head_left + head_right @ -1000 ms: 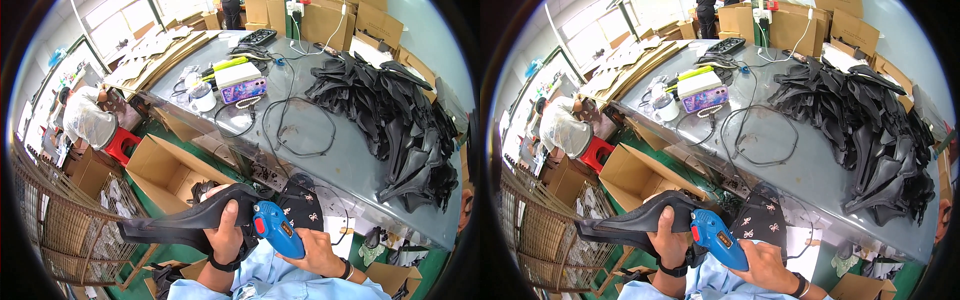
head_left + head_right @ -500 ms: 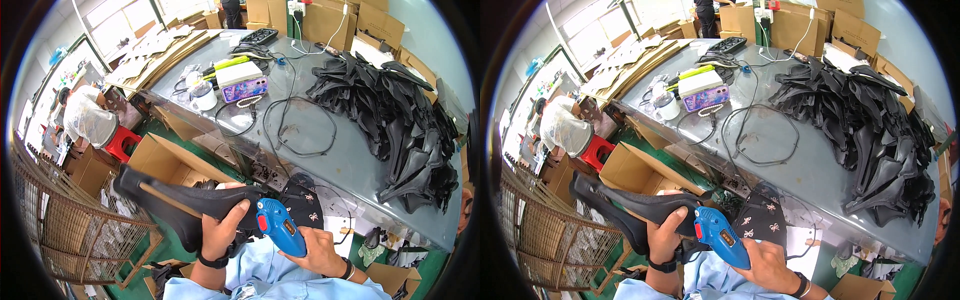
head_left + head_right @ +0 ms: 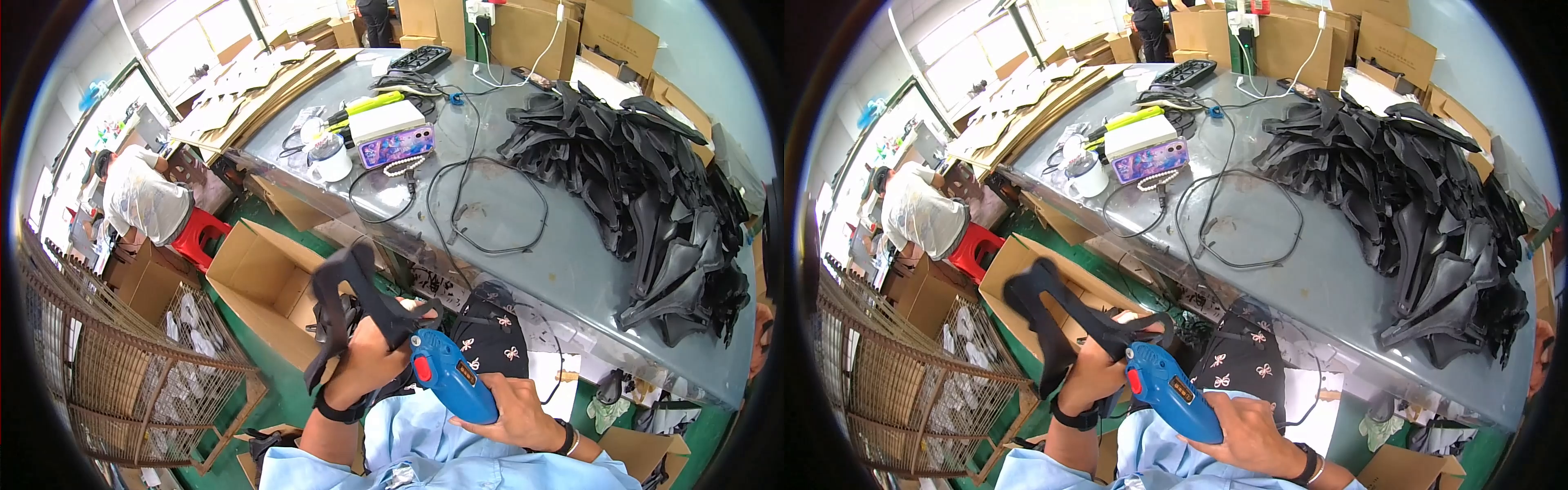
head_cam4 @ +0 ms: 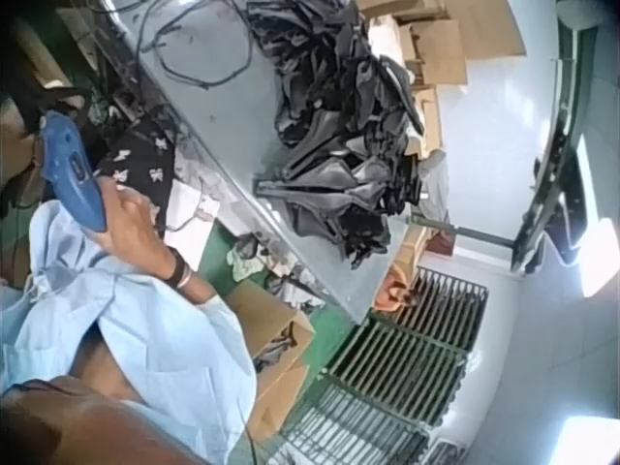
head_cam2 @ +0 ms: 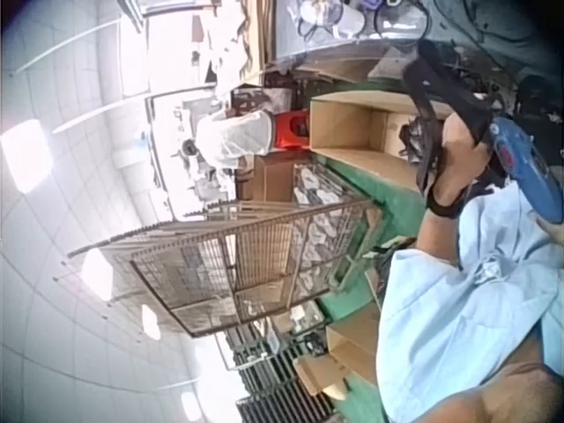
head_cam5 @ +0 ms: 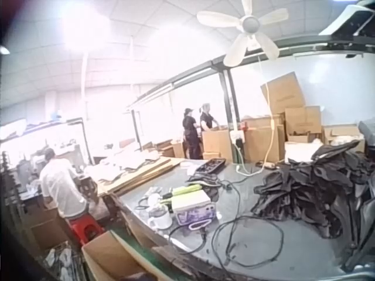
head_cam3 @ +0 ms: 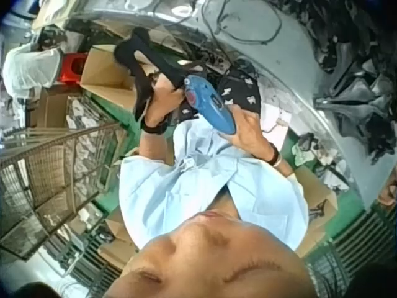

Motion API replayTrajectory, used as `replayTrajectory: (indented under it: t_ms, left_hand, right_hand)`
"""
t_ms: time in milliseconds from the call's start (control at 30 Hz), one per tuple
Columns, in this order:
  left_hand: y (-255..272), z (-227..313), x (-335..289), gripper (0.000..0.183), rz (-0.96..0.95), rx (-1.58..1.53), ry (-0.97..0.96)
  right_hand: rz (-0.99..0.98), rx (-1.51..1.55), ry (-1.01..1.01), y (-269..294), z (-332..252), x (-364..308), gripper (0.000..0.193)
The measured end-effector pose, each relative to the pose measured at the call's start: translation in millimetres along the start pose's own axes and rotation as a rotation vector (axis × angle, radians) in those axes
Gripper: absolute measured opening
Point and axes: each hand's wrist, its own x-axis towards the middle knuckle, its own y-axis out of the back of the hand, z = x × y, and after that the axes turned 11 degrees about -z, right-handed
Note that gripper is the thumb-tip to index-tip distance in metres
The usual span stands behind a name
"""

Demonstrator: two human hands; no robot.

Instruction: Applying adhesive to black plastic assembly components using a hot glue gun in a factory setting.

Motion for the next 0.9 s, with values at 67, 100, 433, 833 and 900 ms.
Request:
replayTrajectory:
  t_ms: [67,100,433,833,900]
  left_hand:
    - [-10.9,-0.1,1.3,0.037,0.013,-0.126,0.053]
    - [-16.4,-4.9,0.2,0.033,0.036,-0.097,0.039]
    - [-41.2,-12.6,-4.6,0.021,0.019,-0.004,0.122]
    - [-42.0,33.8,-11.3,0.049,-0.151,-1.133,0.156]
    - [-47.0,37.1,4.2,0.056,0.250,-1.264,-0.096]
  right_hand:
    - [-0.011,0.056,-0.020,3.0,-3.0,2.2,0.062]
    - [-0.023,0.125,-0.018,4.5,-4.3,3.1,0.063]
    - [-0.010,0.300,0.060,14.2,-12.7,9.1,0.061]
    - [0.185,0.148,0.060,13.6,-3.2,18.9,0.056]
    - [0.038,0.263,0.091,9.5,-7.3,16.8,0.056]
